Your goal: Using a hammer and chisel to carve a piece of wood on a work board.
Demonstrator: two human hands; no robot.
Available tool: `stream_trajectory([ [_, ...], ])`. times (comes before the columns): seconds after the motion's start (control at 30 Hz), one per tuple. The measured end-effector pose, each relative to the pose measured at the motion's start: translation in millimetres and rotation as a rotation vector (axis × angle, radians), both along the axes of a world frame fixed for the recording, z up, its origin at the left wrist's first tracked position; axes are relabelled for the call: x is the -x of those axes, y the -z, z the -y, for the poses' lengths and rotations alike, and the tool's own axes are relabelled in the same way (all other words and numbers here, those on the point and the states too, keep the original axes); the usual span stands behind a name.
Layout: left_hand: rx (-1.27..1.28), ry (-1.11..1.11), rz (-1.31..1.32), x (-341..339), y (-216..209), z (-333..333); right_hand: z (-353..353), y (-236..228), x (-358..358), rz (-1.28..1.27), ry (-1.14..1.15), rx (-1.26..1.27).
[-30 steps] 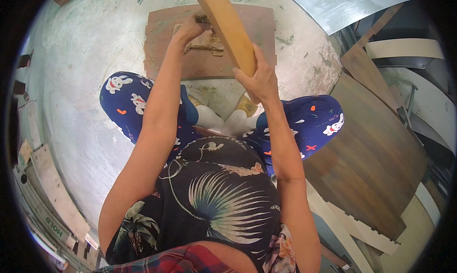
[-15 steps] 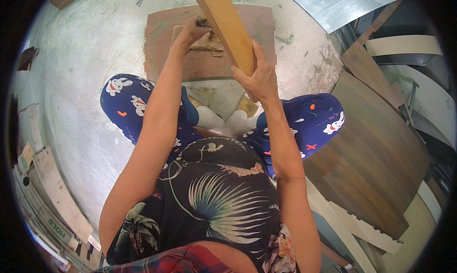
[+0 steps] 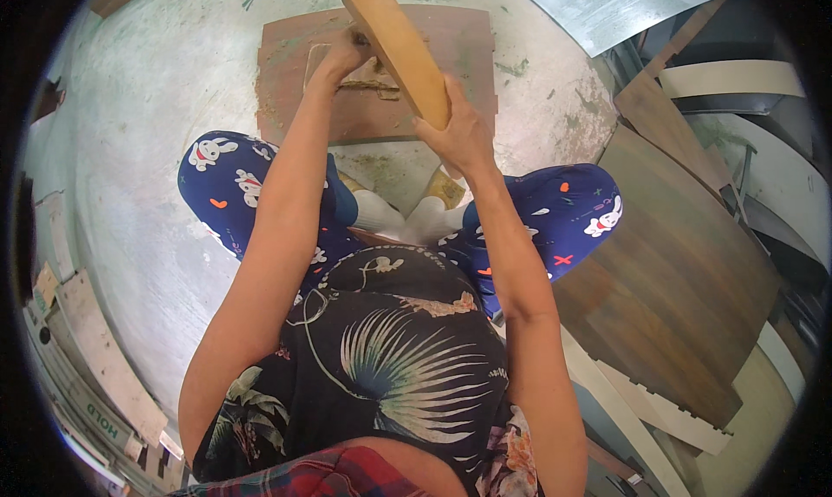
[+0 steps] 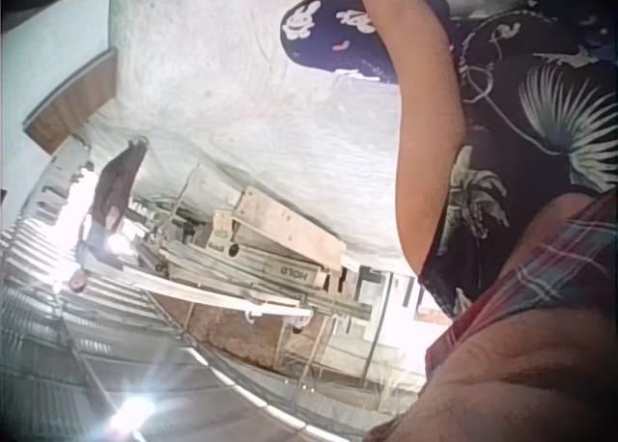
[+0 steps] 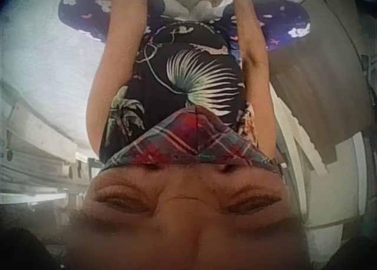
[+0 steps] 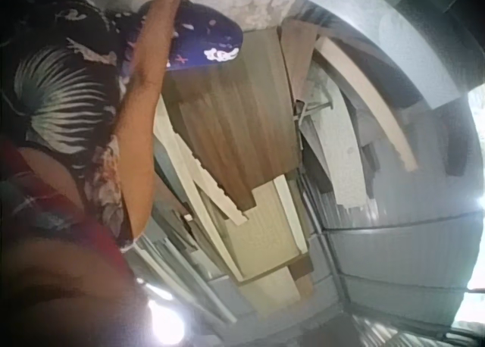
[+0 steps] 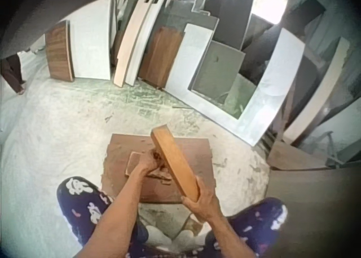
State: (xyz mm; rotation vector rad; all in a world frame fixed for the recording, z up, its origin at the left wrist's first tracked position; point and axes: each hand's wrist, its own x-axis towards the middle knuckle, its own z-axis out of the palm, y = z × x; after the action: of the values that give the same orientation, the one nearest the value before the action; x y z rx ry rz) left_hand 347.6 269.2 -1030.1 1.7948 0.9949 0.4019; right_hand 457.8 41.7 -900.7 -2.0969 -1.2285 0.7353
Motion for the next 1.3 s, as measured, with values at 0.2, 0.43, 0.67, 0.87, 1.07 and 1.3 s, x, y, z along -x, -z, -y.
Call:
stream_trajectory([
  [0.2,-0.084,0.066,-0.187,9,-33,7,2,-9,9,-0.131,-0.003,-0.182],
  [0.43,-0.042,0.055,-0.083,1,-45,5,9,9,-7,-0.082,-0.019,-0.172],
  [0.67,-0.088,0.015,-0.031,8,-12,-9,1,3,-1,-0.086,0.021,-0.298],
  [0.87,0.06,-0.041,-0.088,3,-32,10,3,7,2,-0.058,0.009,-0.124],
  [1.07,-0.19,0.095,-0.063,9,-12,-5,2,-2,6,-0.099,-0.041,-0.189],
  [1.3,-0.142,-0.092,-0.049,5,-21,10,2,4,1,-0.066,-0.04,-0.139],
])
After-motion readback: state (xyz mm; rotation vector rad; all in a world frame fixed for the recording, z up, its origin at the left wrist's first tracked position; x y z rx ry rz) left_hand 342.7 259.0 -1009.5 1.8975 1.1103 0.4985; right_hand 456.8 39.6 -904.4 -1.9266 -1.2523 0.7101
